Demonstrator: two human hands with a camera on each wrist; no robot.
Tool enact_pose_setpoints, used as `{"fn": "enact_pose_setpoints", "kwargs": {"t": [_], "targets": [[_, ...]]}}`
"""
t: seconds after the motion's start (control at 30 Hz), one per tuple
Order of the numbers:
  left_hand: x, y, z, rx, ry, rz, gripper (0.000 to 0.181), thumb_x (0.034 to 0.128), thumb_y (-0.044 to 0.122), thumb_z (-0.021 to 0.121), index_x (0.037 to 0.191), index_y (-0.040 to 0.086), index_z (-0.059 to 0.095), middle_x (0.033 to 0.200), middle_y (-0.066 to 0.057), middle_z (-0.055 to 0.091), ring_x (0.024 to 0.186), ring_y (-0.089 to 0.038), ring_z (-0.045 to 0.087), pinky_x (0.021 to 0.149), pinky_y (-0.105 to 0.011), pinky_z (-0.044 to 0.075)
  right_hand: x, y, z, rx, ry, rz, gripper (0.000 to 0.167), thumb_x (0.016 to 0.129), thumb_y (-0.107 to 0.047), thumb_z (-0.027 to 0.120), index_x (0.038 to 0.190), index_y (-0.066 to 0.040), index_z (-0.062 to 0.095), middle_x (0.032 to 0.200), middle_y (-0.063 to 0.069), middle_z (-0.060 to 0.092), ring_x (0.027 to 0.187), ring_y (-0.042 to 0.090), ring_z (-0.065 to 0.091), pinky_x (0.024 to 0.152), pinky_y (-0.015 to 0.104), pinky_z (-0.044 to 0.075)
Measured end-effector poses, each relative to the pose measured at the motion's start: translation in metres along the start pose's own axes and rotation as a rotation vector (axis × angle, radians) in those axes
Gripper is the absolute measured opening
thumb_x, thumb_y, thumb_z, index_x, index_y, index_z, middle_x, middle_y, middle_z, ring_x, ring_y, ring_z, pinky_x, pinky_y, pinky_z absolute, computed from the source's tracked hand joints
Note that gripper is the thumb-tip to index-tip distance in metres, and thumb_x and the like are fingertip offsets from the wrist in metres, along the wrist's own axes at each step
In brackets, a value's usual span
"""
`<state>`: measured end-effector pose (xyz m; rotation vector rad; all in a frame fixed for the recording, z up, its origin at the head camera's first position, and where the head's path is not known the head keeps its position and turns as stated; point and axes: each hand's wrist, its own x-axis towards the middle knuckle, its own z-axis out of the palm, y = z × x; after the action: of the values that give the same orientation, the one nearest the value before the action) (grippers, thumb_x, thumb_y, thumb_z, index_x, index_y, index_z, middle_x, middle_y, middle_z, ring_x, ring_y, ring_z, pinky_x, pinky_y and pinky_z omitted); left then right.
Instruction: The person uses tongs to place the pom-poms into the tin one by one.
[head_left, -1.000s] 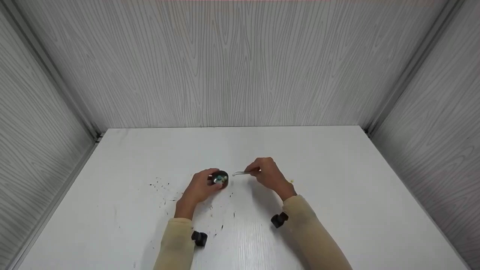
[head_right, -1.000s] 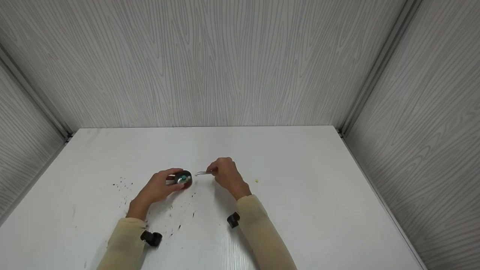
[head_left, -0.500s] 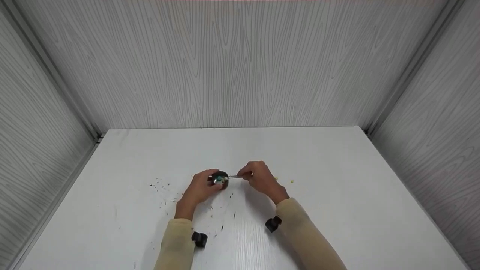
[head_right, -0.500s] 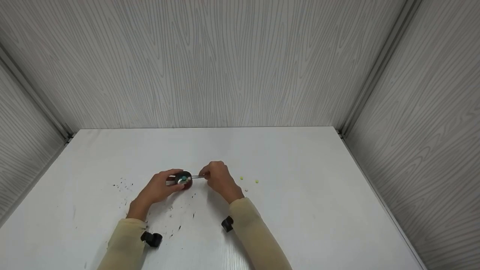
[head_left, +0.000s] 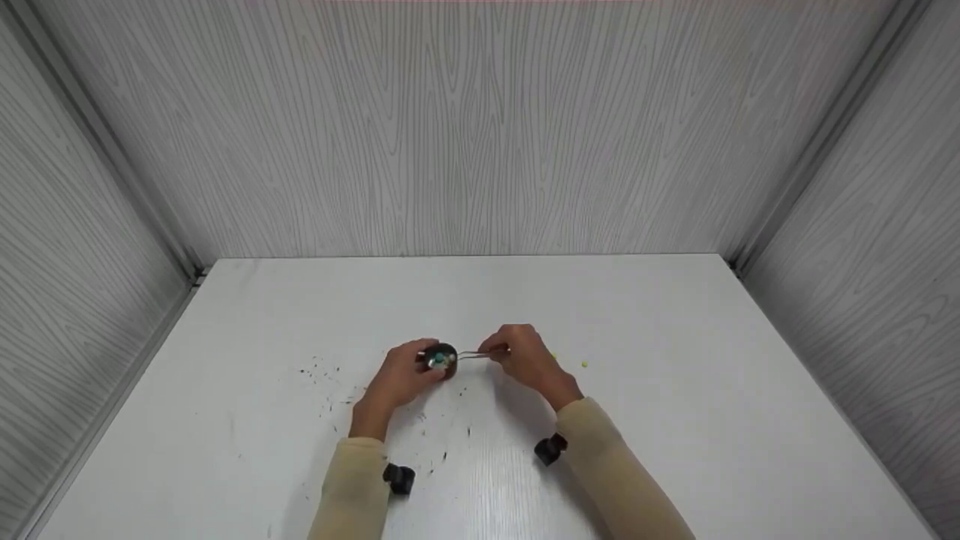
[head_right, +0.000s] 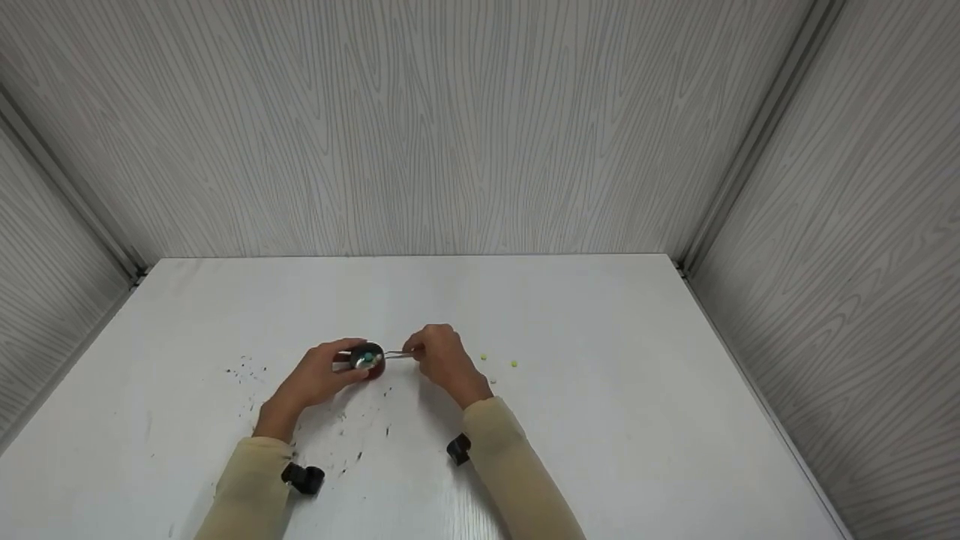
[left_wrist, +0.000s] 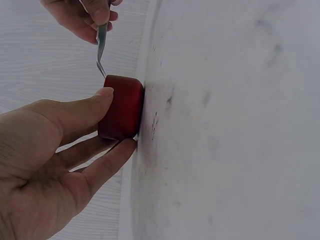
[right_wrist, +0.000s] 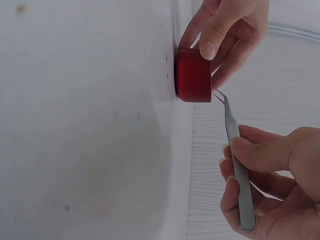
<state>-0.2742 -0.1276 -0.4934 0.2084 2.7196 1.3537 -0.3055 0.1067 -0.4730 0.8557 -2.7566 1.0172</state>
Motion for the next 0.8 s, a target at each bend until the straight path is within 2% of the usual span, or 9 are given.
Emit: {"fn": "enact_pose_setpoints", "kwargs": {"t": [0.33, 0.57, 0.8], "targets": [[0.0, 0.001, 0.0, 0.011, -0.01, -0.008, 0.054, 0.0977, 0.007, 0.07, 0.148, 0.001, 0.051, 0.15, -0.025, 0.054, 0.134, -0.04, 0.06, 0.113, -0.051, 0.049, -0.004, 0.005, -0.012, 0.007, 0.046, 0.015, 0.015, 0.091, 0.005, 0.072, 0.099, -0.002, 0.082, 0.096, 0.014, 0.078, 0.09, 0.025, 0.073, 0.08, 0.042, 0.063], [-0.001, 0.0, 0.001, -0.014, 0.0, 0.015, 0.052, 0.098, 0.006, 0.069, 0.147, -0.001, 0.053, 0.147, -0.025, 0.056, 0.132, -0.041, 0.061, 0.111, -0.051, 0.051, -0.013, 0.015, -0.031, -0.003, 0.073, 0.043, 0.013, 0.089, 0.004, 0.075, 0.096, -0.003, 0.082, 0.092, 0.011, 0.077, 0.081, 0.02, 0.069, 0.07, 0.03, 0.056], [-0.001, -0.001, 0.001, -0.021, -0.004, 0.02, 0.05, 0.0993, 0.007, 0.067, 0.147, -0.001, 0.052, 0.148, -0.025, 0.055, 0.132, -0.042, 0.06, 0.111, -0.052, 0.05, -0.023, 0.028, -0.049, -0.007, 0.059, 0.104, 0.011, 0.09, -0.001, 0.076, 0.096, -0.006, 0.083, 0.091, 0.009, 0.076, 0.079, 0.016, 0.066, 0.068, 0.026, 0.052]]}}
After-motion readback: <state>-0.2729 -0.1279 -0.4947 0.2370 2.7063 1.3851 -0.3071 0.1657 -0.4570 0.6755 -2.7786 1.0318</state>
